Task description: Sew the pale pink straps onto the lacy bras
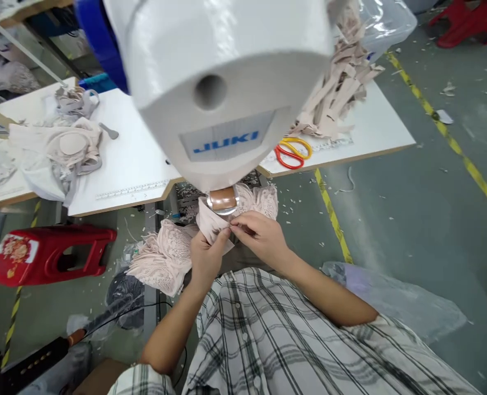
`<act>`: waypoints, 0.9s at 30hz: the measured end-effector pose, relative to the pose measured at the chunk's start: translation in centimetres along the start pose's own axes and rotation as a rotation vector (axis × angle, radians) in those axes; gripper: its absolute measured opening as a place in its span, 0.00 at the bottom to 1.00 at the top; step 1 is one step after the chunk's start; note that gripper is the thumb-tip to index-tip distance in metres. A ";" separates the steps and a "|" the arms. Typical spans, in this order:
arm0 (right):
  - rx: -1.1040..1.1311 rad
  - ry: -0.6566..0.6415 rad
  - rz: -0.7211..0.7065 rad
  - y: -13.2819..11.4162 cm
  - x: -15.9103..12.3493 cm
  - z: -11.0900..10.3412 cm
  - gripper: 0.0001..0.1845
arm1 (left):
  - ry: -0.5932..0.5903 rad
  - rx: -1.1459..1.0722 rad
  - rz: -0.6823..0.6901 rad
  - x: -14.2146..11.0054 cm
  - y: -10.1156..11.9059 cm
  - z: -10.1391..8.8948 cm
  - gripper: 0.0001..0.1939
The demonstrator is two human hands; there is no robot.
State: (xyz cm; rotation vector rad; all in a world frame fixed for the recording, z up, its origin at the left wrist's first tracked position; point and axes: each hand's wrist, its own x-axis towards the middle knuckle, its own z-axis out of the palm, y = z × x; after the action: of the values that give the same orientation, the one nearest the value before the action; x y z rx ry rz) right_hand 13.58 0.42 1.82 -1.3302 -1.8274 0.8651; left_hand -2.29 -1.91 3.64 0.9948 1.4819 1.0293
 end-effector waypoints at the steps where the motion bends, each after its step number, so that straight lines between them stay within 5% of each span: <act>1: 0.009 -0.026 -0.001 0.1 0.0 -0.2 0.10 | 0.002 0.033 0.024 -0.1 0.0 0.0 0.12; 7: 0.038 -0.316 -0.051 0.4 1.1 -2.4 0.07 | -0.168 0.163 0.176 -0.6 -0.2 -0.9 0.13; 12: 0.107 -0.431 -0.090 -0.4 1.4 -3.2 0.08 | -0.248 0.045 0.200 -0.8 -0.2 -1.1 0.13; 21: 0.067 -0.305 -0.032 0.3 0.5 -2.0 0.08 | -0.232 0.084 0.032 0.3 0.2 -1.0 0.12; 27: 0.136 -0.327 0.122 0.6 0.9 -3.3 0.07 | -0.166 0.257 0.136 0.8 0.8 -0.9 0.10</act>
State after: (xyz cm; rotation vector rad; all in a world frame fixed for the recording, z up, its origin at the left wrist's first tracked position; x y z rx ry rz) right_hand 16.46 1.83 3.20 -1.2817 -1.9036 1.3130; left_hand -3.22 -1.00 4.29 1.3468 1.4468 0.8415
